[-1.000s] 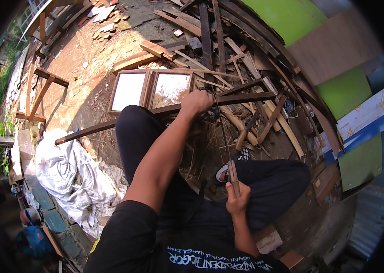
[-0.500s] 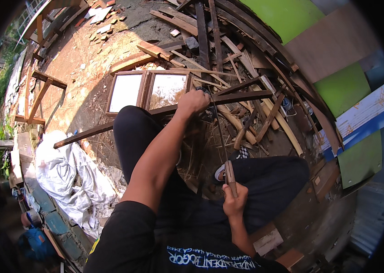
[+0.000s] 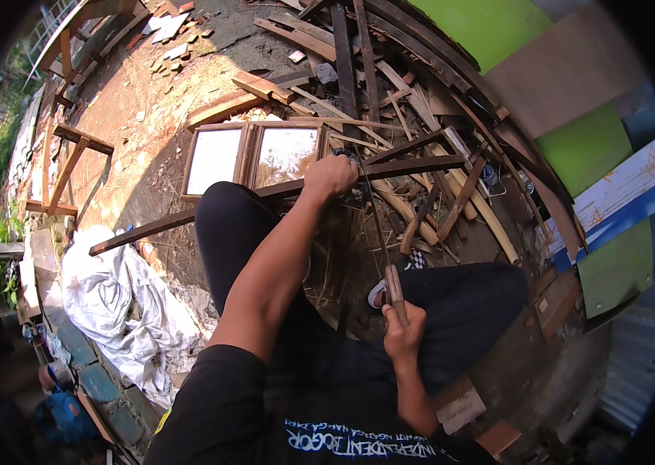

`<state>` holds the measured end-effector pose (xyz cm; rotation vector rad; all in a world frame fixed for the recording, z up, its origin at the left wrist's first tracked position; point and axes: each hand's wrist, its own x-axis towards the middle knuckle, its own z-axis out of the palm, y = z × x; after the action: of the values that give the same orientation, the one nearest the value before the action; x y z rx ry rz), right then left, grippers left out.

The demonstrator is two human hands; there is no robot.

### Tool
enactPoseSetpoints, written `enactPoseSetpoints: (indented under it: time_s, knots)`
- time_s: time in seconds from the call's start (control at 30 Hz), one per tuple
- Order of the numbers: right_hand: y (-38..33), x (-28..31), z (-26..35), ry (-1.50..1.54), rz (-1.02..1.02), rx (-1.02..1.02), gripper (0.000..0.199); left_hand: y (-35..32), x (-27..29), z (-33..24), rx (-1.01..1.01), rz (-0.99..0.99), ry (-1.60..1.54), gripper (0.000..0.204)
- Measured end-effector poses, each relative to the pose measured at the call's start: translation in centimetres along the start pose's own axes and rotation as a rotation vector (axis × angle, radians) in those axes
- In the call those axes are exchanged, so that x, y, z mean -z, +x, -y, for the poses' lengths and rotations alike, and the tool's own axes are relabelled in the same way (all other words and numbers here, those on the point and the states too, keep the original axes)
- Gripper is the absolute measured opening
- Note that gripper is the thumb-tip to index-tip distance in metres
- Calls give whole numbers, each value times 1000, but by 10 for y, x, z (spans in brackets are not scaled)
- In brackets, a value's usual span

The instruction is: The person sits on the ground and assembles a small wooden frame by fitting pieces together and using a metal file to smooth edges. They handle several wooden pieces and a metal file, then place the assembled frame on the ground.

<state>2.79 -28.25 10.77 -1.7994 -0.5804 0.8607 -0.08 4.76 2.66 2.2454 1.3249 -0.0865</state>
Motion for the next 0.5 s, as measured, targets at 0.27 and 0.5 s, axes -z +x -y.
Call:
enactPoseSetpoints:
  time_s: [0.27,0.5]
  knots:
    - [38,-22,1,-11,1,78,27,-4,11,-3,10,-74,16,48]
    - [15,-5,1,25,-16,-38,23,2,2,-1,-41,-73,11,48]
